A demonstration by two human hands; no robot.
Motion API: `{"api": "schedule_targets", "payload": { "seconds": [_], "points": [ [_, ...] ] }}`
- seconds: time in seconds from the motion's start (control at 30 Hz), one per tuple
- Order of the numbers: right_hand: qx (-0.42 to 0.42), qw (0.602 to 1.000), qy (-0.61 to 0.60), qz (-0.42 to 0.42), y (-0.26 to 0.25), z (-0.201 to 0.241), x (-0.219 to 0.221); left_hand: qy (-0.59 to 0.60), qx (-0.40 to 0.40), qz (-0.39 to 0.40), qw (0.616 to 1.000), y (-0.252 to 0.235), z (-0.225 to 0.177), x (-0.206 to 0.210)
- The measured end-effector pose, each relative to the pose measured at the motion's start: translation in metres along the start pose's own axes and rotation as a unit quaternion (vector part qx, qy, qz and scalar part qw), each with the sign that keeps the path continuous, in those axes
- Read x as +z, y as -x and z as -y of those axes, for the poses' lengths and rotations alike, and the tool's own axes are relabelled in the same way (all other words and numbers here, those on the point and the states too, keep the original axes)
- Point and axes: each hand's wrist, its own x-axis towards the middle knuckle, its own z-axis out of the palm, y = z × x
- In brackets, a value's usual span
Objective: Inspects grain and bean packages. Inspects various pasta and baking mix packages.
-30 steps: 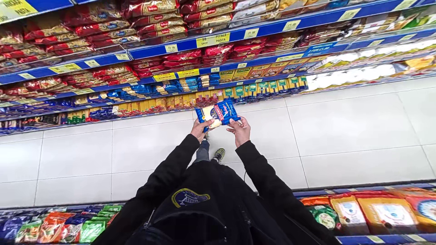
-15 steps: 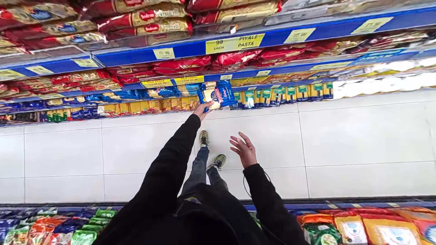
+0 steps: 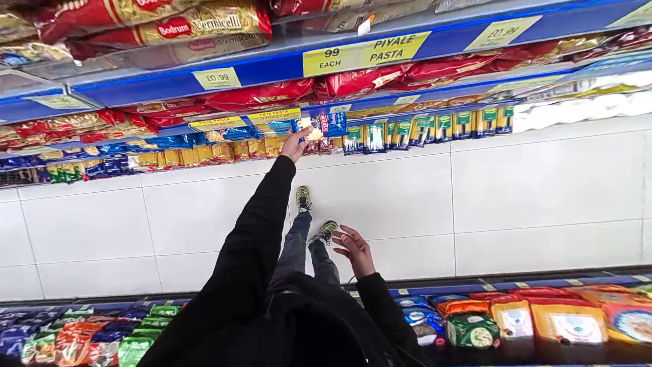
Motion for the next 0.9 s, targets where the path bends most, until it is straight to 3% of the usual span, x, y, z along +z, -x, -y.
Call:
{"api": "schedule_targets", "payload": {
  "seconds": [0.23, 0.37, 0.53, 0.7, 0.9],
  "points": [
    [-0.234, 0.959, 0.092, 0.129, -0.008, 0.111, 0.042, 0.217, 0.017, -0.068, 0.974, 0.007, 0.015, 0.026],
    [-0.329, 0.921, 0.11, 0.177, 0.003, 0.146, 0.06, 0.308, 0.046, -0.1, 0.945, 0.009, 0.016, 0.043],
    [-0.33, 0.915, 0.108, 0.205, 0.008, 0.152, 0.063, 0.374, 0.028, -0.101, 0.922, 0.017, 0.026, 0.06],
    [-0.297, 0.931, 0.093, 0.194, 0.007, 0.139, 0.053, 0.29, -0.032, -0.095, 0.952, 0.016, 0.021, 0.064],
    [-0.264, 0.942, 0.086, 0.189, 0.011, 0.125, 0.05, 0.349, -0.003, -0.111, 0.93, 0.01, 0.024, 0.065]
  ]
}}
